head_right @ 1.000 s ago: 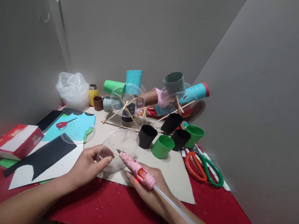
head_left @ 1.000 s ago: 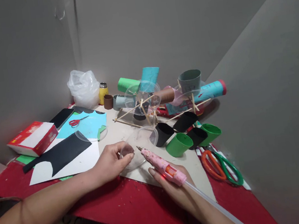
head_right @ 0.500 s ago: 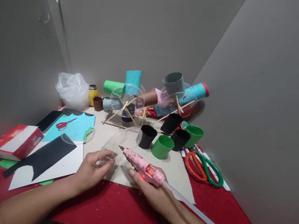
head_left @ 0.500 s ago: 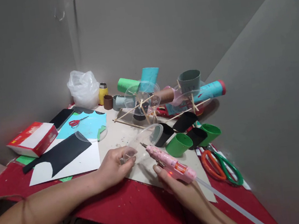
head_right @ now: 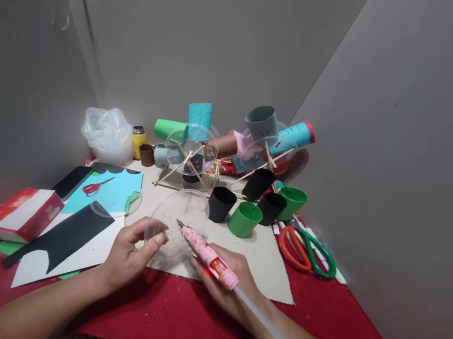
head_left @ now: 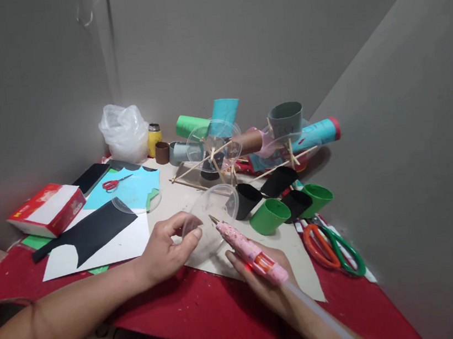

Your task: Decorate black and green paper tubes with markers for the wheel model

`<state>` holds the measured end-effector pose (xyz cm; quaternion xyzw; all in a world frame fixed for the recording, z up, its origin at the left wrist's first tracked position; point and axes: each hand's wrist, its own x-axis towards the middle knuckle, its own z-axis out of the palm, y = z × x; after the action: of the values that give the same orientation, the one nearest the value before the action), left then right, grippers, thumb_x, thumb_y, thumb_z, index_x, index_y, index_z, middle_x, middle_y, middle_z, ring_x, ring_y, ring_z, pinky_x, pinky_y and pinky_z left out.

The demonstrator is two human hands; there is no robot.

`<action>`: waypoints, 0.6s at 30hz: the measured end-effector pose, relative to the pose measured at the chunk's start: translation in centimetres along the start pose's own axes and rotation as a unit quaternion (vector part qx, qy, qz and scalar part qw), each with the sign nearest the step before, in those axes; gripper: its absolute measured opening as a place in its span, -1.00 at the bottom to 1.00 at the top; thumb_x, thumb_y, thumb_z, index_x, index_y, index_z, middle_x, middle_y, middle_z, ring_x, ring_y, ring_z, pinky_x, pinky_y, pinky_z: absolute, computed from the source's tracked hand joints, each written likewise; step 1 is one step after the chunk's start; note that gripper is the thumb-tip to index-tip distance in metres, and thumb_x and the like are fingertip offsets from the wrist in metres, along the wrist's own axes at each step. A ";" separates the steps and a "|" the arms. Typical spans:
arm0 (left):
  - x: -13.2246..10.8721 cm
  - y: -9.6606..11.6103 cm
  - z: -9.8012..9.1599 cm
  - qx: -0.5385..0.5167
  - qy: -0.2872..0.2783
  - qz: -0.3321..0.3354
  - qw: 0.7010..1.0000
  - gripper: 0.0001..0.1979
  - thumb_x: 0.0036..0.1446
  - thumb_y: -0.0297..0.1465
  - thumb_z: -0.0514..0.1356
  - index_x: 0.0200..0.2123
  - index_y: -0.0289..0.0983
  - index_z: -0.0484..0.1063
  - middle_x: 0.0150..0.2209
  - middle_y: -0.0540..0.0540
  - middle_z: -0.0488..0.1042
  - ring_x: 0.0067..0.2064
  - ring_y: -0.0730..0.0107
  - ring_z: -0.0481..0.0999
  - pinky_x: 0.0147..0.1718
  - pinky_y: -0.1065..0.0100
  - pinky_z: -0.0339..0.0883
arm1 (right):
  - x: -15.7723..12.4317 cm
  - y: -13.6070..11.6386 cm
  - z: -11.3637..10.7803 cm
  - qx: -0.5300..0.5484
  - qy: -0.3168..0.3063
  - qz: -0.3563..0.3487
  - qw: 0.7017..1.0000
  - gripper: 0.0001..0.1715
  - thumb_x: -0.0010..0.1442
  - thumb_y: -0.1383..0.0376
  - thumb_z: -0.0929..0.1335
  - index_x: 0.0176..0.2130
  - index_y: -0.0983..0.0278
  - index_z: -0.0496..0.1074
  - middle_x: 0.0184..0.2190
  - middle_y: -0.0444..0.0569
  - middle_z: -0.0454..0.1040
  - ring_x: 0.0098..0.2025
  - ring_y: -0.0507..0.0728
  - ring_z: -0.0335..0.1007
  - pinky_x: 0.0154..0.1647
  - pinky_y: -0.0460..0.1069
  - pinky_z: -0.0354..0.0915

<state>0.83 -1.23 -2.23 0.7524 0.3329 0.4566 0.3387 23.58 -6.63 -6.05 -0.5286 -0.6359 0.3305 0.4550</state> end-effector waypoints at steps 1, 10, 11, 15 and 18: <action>0.0 -0.1 0.1 -0.005 -0.004 -0.013 1.000 -0.81 0.26 -0.31 0.18 -0.20 -0.31 0.50 -0.36 -0.05 0.55 -0.35 0.39 0.53 -0.36 0.40 0.40 | 0.0 -0.2 0.1 -0.009 0.000 0.001 1.000 -0.57 0.24 0.15 0.45 0.09 0.17 0.57 0.00 0.05 0.64 0.08 0.31 0.57 0.00 0.08 0.55; -0.2 -1.5 1.0 0.011 -0.049 -0.054 0.997 -0.73 0.21 -0.35 0.19 -0.10 -0.33 0.57 -0.29 -0.14 0.64 -0.30 0.32 0.59 -0.28 0.34 0.44 | 0.3 -1.2 0.1 -0.042 0.005 -0.023 0.999 -0.55 0.28 0.12 0.40 0.10 0.20 0.57 -0.02 0.00 0.65 0.06 0.29 0.60 0.06 0.09 0.55; -0.3 -1.5 1.1 0.013 -0.039 -0.049 0.998 -0.74 0.23 -0.34 0.17 -0.13 -0.33 0.59 -0.32 -0.13 0.64 -0.32 0.34 0.58 -0.31 0.36 0.42 | 0.2 -1.0 0.1 -0.053 0.007 -0.025 0.998 -0.57 0.28 0.13 0.40 0.09 0.21 0.57 -0.06 0.00 0.67 0.02 0.28 0.62 0.01 0.07 0.57; -0.4 -1.2 0.9 -0.009 0.002 -0.020 1.000 -0.76 0.26 -0.33 0.16 -0.26 -0.34 0.59 -0.39 -0.10 0.61 -0.37 0.39 0.55 -0.34 0.39 0.40 | 0.0 -0.1 0.0 -0.109 0.018 -0.055 0.992 -0.60 0.29 0.17 0.40 0.08 0.20 0.57 -0.12 0.03 0.68 -0.12 0.24 0.66 -0.22 -0.01 0.60; -0.3 -0.8 0.7 -0.052 0.016 -0.034 0.998 -0.71 0.29 -0.27 0.16 -0.34 -0.35 0.56 -0.47 -0.06 0.55 -0.43 0.42 0.50 -0.42 0.42 0.37 | -0.1 0.4 -0.1 -0.134 0.021 -0.076 0.988 -0.60 0.28 0.18 0.42 0.09 0.20 0.56 -0.12 0.05 0.68 -0.15 0.23 0.66 -0.24 -0.01 0.59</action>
<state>1.19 -1.17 -3.31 0.7146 0.3397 0.4733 0.3872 23.81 -6.64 -6.45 -0.5419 -0.7031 0.1956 0.4167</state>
